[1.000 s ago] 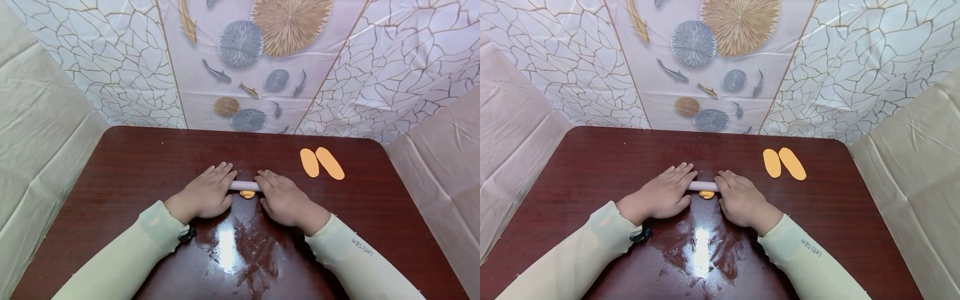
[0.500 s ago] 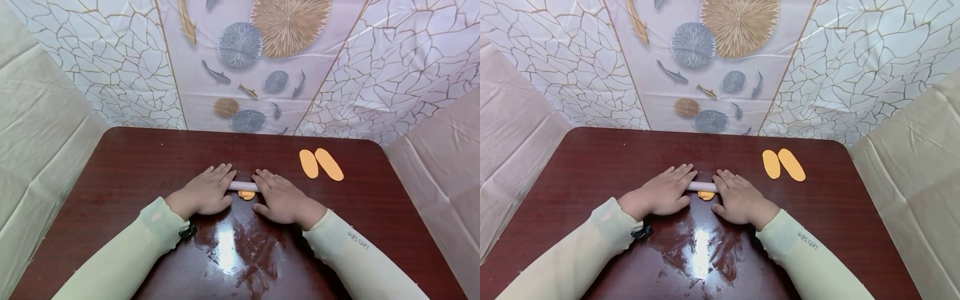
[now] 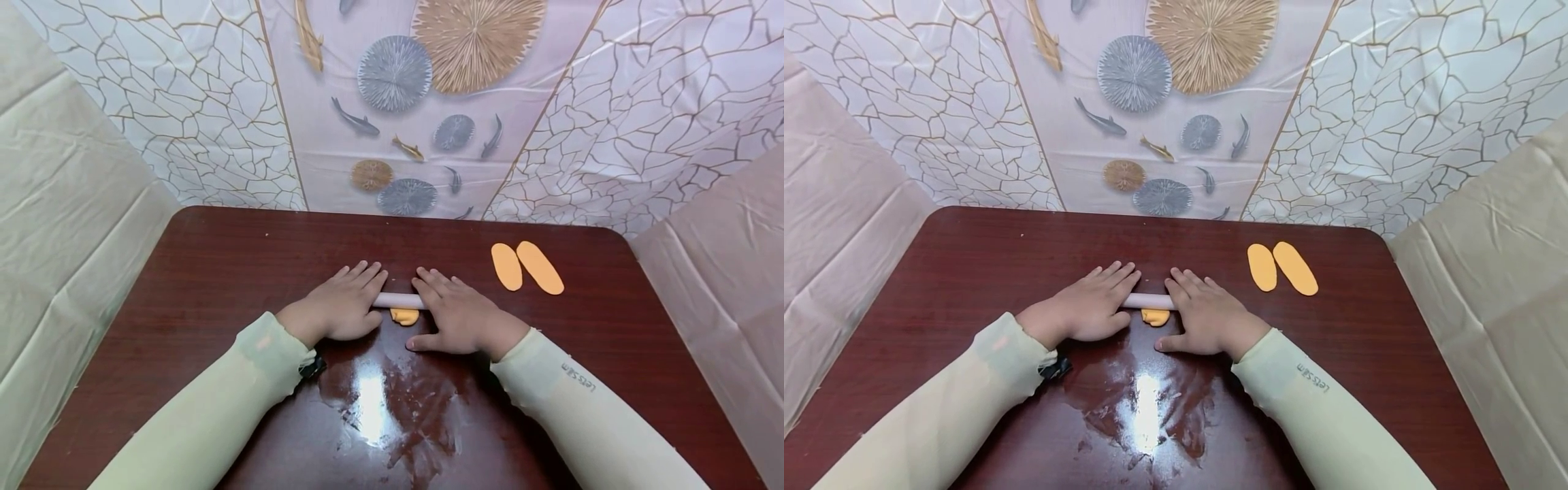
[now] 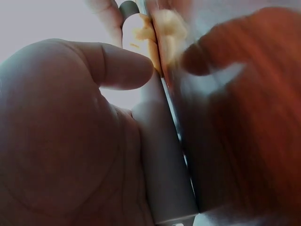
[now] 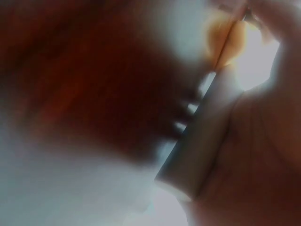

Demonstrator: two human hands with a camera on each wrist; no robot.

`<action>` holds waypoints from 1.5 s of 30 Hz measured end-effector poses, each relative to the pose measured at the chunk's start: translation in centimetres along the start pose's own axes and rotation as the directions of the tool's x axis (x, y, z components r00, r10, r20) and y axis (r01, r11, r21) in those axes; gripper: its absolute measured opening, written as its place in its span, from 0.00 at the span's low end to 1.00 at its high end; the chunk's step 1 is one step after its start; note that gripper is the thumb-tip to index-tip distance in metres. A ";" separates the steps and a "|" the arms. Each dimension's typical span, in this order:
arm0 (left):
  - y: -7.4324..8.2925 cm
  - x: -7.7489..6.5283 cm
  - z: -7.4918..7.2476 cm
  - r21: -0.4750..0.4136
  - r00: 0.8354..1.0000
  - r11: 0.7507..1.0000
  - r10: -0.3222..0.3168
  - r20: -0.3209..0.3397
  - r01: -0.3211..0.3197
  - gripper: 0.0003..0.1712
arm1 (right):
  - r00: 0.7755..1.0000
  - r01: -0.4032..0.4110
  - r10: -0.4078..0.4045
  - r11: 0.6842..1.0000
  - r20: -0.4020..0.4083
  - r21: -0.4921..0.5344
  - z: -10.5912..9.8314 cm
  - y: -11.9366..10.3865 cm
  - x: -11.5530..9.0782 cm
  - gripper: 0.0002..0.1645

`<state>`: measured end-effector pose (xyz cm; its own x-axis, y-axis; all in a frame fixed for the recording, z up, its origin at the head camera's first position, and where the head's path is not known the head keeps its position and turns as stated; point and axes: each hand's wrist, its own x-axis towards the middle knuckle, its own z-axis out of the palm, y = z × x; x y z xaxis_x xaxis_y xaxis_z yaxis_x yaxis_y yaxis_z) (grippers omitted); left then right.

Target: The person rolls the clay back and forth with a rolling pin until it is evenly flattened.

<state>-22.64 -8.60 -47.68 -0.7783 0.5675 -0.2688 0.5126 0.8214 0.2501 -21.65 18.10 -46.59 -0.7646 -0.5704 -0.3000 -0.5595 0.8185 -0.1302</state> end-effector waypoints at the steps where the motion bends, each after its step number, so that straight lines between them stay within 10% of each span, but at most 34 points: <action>1: 0.0 0.1 0.0 -0.003 1.000 1.000 -0.002 0.001 0.002 0.47 | 1.000 0.001 -0.001 1.000 0.005 0.000 -0.1 0.1 0.1 0.73; 45: 1.5 -3.2 1.3 0.051 0.999 0.998 0.033 -0.015 -0.032 0.49 | 0.997 0.026 -0.028 0.999 -0.070 -0.025 1.5 -2.1 -3.7 0.84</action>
<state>-18.88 -9.09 -47.64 -0.7665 0.5930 -0.2467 0.5548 0.8048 0.2109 -17.23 18.60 -46.62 -0.7693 -0.5961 -0.2299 -0.5868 0.8016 -0.1146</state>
